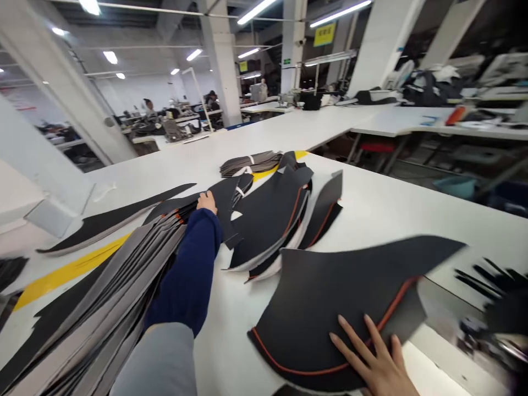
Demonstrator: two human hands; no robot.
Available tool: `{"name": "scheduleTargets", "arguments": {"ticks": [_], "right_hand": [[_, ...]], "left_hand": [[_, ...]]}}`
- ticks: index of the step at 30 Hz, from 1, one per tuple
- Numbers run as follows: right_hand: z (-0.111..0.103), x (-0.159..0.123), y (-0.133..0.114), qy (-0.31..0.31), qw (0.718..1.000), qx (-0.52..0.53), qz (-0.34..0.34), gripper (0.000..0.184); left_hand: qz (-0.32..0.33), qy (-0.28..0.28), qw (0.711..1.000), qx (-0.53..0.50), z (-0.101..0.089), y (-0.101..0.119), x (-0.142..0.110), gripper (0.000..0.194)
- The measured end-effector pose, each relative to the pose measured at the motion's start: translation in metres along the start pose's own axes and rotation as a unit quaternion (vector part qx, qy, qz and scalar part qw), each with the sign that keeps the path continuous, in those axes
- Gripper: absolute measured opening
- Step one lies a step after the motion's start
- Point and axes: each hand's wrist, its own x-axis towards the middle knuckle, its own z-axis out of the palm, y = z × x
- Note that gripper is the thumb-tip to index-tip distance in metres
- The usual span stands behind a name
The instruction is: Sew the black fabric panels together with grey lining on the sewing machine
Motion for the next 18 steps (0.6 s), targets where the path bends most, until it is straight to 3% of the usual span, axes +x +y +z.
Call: {"name": "scheduleTargets", "arguments": {"ticks": [3,5,7,9,11,14,16,18], "right_hand": [[-0.011,-0.01,0.006,-0.039,0.998,0.028,-0.047,0.094],[-0.026,-0.014,0.004,-0.081,0.993,0.069,-0.04,0.095],[-0.044,-0.011,-0.002,-0.129,0.985,0.115,-0.015,0.093],[-0.058,-0.005,-0.01,-0.164,0.974,0.154,0.001,0.088],[-0.065,-0.001,-0.016,-0.173,0.97,0.172,0.02,0.085],[-0.066,-0.008,-0.024,-0.165,0.969,0.182,0.038,0.077],[-0.065,-0.017,-0.028,-0.161,0.968,0.187,0.044,0.063],[-0.064,-0.025,-0.032,-0.156,0.969,0.185,0.047,0.047]], "left_hand": [[0.066,0.009,0.998,-0.01,-0.035,0.015,0.007,0.046],[0.144,0.039,0.988,-0.034,-0.065,0.037,-0.003,0.046],[0.274,0.073,0.954,-0.095,-0.094,0.07,-0.037,0.049],[0.417,0.045,0.891,-0.172,-0.118,0.101,-0.097,0.054],[0.519,-0.07,0.826,-0.206,-0.129,0.117,-0.174,0.057],[0.61,-0.297,0.715,-0.169,-0.122,0.113,-0.282,0.059],[0.641,-0.431,0.626,-0.11,-0.108,0.106,-0.328,0.068],[0.664,-0.511,0.544,-0.056,-0.094,0.111,-0.35,0.065]]}}
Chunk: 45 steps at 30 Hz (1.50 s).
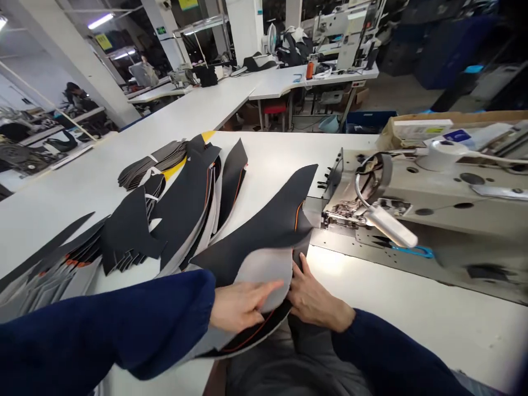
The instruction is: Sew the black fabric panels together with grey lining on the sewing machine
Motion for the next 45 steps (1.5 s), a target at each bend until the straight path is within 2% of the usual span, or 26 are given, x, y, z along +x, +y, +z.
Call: {"name": "scheduleTargets", "arguments": {"ticks": [1,2,3,5,7,9,11,12,14,16,18,21,23,25,28,33,37,40,43,45], "right_hand": [[0.001,-0.003,-0.001,0.003,1.0,-0.002,0.0,0.042],[0.002,-0.004,-0.002,0.006,1.0,-0.005,0.001,0.039],[0.003,-0.005,-0.002,0.008,1.0,-0.005,0.0,0.037],[0.002,-0.005,-0.002,0.011,1.0,0.002,-0.004,0.041],[0.0,-0.004,-0.001,0.018,1.0,0.01,-0.005,0.053],[-0.001,-0.006,0.002,0.031,0.999,0.01,0.004,0.069],[-0.001,-0.01,0.006,0.042,0.999,0.008,0.016,0.079],[0.0,-0.012,0.007,0.045,0.999,0.009,0.018,0.081],[0.002,-0.015,0.009,0.046,0.999,0.012,0.017,0.081],[0.005,-0.017,0.009,0.049,0.998,0.006,0.024,0.081],[0.007,-0.017,0.008,0.057,0.998,-0.008,0.035,0.08],[0.009,-0.014,0.006,0.064,0.997,-0.021,0.039,0.08],[0.009,-0.014,0.006,0.064,0.997,-0.019,0.039,0.077],[0.009,-0.014,0.006,0.061,0.997,-0.012,0.043,0.07],[0.011,-0.015,0.007,0.065,0.997,-0.002,0.048,0.064],[0.015,-0.015,0.006,0.08,0.996,-0.011,0.046,0.052],[0.016,-0.016,0.006,0.085,0.995,-0.019,0.046,0.045],[0.017,-0.016,0.007,0.082,0.996,-0.018,0.039,0.037],[0.017,-0.016,0.009,0.071,0.997,-0.006,0.033,0.031],[0.014,-0.016,0.012,0.068,0.997,0.004,0.037,0.031]], "left_hand": [[0.007,-0.011,1.0,0.005,0.0,-0.001,0.012,0.059],[0.002,0.013,1.0,0.019,-0.004,-0.003,0.027,0.05],[-0.011,0.064,0.997,0.043,-0.01,-0.006,0.044,0.044],[-0.056,0.193,0.973,0.11,-0.023,-0.014,0.086,0.044],[-0.1,0.266,0.943,0.175,-0.028,-0.023,0.13,0.051],[-0.154,0.299,0.92,0.201,-0.02,-0.028,0.164,0.055],[-0.173,0.316,0.912,0.197,-0.005,-0.029,0.178,0.055],[-0.156,0.319,0.916,0.187,0.003,-0.028,0.179,0.056],[-0.078,0.303,0.938,0.151,0.011,-0.027,0.17,0.055],[-0.023,0.287,0.952,0.106,0.009,-0.029,0.159,0.052],[-0.046,0.318,0.941,0.109,0.0,-0.038,0.156,0.052],[-0.167,0.38,0.891,0.183,-0.015,-0.054,0.17,0.06],[-0.214,0.38,0.875,0.209,-0.017,-0.059,0.183,0.066],[-0.22,0.363,0.879,0.219,-0.015,-0.058,0.189,0.065],[-0.213,0.344,0.884,0.234,-0.008,-0.051,0.188,0.049],[-0.227,0.373,0.869,0.232,-0.001,-0.044,0.183,0.036],[-0.245,0.347,0.89,0.166,-0.005,-0.04,0.178,0.041],[-0.197,0.308,0.923,0.12,-0.01,-0.034,0.171,0.053],[-0.149,0.241,0.948,0.148,-0.01,-0.027,0.169,0.05],[-0.144,0.219,0.945,0.195,-0.006,-0.023,0.174,0.044]]}}
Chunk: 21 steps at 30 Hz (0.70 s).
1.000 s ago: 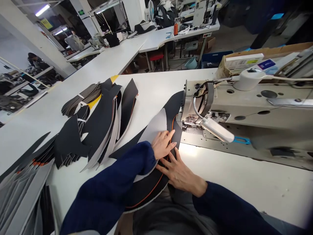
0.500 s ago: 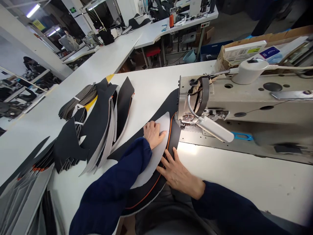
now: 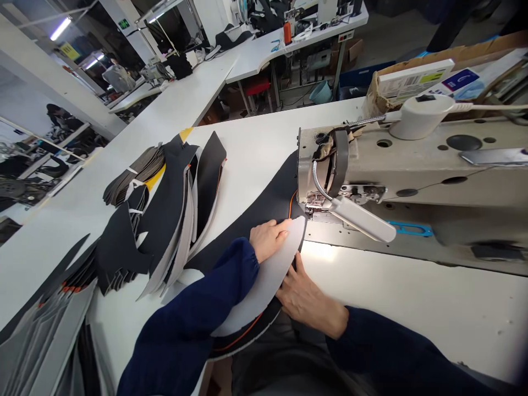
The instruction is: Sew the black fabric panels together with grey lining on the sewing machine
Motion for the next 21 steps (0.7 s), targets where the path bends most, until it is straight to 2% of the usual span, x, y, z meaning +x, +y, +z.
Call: {"name": "scheduleTargets", "arguments": {"ticks": [4,10,21], "right_hand": [[-0.006,0.0,0.007,0.002,1.0,-0.001,0.004,0.042],[0.0,-0.001,0.013,-0.004,1.0,-0.007,0.008,0.055],[-0.005,-0.003,0.015,-0.002,1.0,-0.022,0.0,0.047]], "left_hand": [[0.044,0.026,0.998,0.033,0.006,0.01,0.009,0.047],[0.024,0.042,0.999,0.019,0.002,0.018,0.022,0.038],[0.004,0.029,0.999,0.044,-0.004,0.029,0.027,0.042]]}}
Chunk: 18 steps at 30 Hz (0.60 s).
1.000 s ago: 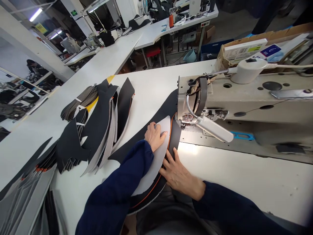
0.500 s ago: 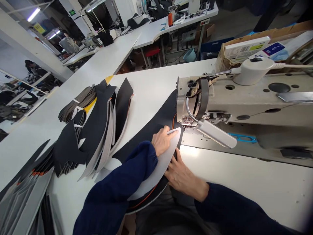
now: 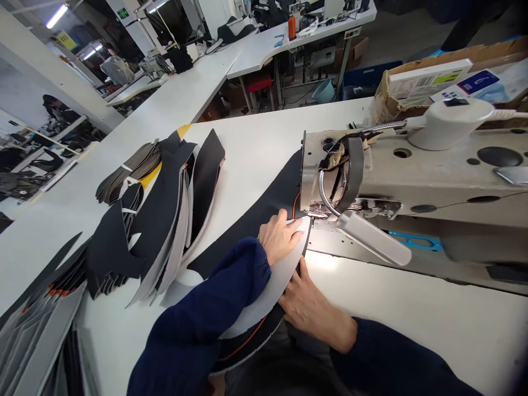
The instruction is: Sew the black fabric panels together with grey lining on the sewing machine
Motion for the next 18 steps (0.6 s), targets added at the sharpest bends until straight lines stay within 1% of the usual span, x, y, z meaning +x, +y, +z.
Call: {"name": "scheduleTargets", "arguments": {"ticks": [3,6,13,16,18], "right_hand": [[0.0018,-0.0003,-0.0002,0.001,1.0,0.0,0.0,0.05],[0.0025,-0.0014,0.0,0.014,1.0,-0.004,-0.002,0.053],[0.0007,-0.0046,0.0069,0.023,1.0,-0.018,-0.002,0.048],[0.0021,-0.0044,0.0077,0.026,0.999,-0.021,-0.004,0.042],[0.0039,-0.0042,0.0068,0.025,0.999,-0.023,-0.006,0.041]], "left_hand": [[0.001,-0.005,1.0,0.005,0.0003,0.0002,0.0007,0.042],[0.006,-0.006,1.0,0.011,0.0001,0.0016,0.0025,0.042],[0.011,-0.006,1.0,0.006,-0.0028,0.007,0.0065,0.042],[0.018,0.001,1.0,0.008,-0.003,0.0073,0.0061,0.042],[0.024,-0.003,1.0,0.008,-0.0029,0.0065,0.0056,0.042]]}}
